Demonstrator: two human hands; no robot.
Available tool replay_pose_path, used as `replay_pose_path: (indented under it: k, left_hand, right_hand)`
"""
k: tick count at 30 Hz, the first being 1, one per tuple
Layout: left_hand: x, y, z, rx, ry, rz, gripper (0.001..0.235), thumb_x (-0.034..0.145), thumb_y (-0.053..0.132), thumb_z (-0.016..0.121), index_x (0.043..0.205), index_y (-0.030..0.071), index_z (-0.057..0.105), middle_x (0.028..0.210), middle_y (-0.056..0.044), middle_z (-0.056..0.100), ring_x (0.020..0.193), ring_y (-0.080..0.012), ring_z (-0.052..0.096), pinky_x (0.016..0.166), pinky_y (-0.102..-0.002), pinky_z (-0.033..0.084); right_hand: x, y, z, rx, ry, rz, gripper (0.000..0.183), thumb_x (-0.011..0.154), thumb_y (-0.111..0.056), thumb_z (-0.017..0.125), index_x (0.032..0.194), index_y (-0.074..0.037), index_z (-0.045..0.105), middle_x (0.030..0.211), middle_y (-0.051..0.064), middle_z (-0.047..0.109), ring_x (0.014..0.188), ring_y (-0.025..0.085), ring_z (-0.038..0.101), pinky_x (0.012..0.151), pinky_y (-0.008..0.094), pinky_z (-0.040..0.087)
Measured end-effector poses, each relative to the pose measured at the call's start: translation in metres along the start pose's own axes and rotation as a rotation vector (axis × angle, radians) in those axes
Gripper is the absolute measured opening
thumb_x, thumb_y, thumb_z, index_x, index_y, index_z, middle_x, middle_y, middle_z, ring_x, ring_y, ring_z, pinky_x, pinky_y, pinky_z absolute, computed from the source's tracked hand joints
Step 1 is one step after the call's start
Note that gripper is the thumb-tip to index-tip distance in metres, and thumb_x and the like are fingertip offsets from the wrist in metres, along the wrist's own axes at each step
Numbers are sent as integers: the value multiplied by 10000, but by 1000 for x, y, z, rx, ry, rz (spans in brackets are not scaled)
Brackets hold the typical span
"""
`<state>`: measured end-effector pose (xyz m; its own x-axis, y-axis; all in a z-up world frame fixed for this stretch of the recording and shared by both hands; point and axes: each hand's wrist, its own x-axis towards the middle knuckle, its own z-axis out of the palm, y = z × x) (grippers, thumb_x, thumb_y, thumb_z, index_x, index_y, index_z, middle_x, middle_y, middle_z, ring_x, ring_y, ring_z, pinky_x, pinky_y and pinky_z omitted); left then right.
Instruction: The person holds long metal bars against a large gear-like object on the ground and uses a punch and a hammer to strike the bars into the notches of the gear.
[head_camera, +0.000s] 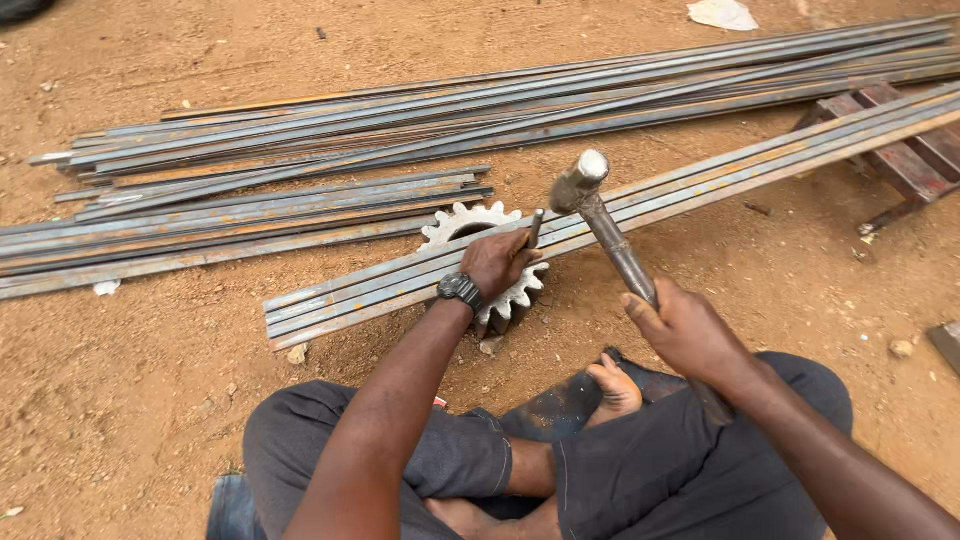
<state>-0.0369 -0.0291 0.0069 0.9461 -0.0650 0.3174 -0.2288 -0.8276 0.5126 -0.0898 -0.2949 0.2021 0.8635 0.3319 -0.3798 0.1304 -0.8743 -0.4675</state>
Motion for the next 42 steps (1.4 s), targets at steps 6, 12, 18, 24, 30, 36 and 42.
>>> replay_pose_path:
  k: [6, 12, 18, 24, 30, 36, 42]
  left_hand:
    - [7, -17, 0, -491, -47, -414, 279, 1026, 384, 559, 1087, 133, 664, 806, -8, 697, 583, -172, 541, 532, -314, 455]
    - [25, -43, 7, -961, 557, -393, 121, 1047, 202, 431, 1087, 109, 497, 878, -35, 577, 750, -156, 538, 698, -316, 505]
    - [75, 18, 34, 67, 30, -281, 349, 914, 374, 628, 1096, 95, 525, 1008, -97, 538, 952, -260, 542, 840, -430, 505]
    - [143, 97, 78, 303, -151, -23, 848, 710, 648, 801, 1194, 21, 501, 1132, -130, 514, 1100, -296, 511, 909, -505, 474]
    - [161, 90, 99, 283, -155, -60, 927, 666, 764, 794, 1187, 48, 519, 1132, -106, 511, 1090, -270, 507, 931, -457, 483]
    - [167, 80, 105, 223, -277, -165, 790, 711, 695, 778, 1171, 106, 521, 1100, -61, 510, 1018, -233, 500, 906, -421, 486]
    - [160, 74, 95, 242, -252, -102, 838, 702, 671, 799, 1212, 74, 508, 1094, -72, 501, 1014, -238, 487, 928, -431, 479]
  right_hand:
    - [-12, 78, 20, 782, -34, 203, 355, 999, -433, 511, 951, -81, 527, 595, -1, 454, 405, 106, 416, 357, 291, 374]
    - [31, 160, 37, 1534, -98, 242, 195, 1018, -323, 556, 931, -150, 532, 643, -54, 471, 442, 36, 433, 375, 210, 389]
    - [62, 216, 39, 2444, -217, 138, 149, 1036, -138, 466, 889, -121, 487, 695, -57, 479, 555, 35, 510, 532, 196, 492]
    - [58, 210, 46, 2404, 29, 246, 60, 1024, -77, 456, 987, -42, 488, 714, -36, 496, 545, 35, 531, 480, 182, 508]
    - [57, 201, 38, 2385, -140, 278, 68, 1005, -72, 492, 1030, -38, 439, 728, -19, 492, 530, 38, 529, 449, 192, 493]
    - [61, 210, 42, 2332, -28, 233, 141, 999, -49, 503, 1120, -22, 437, 736, -27, 491, 556, 29, 528, 477, 184, 504]
    - [58, 220, 47, 2317, -10, 264, 142, 1005, -65, 495, 1107, -47, 398, 742, -24, 483, 566, 28, 536, 475, 174, 506]
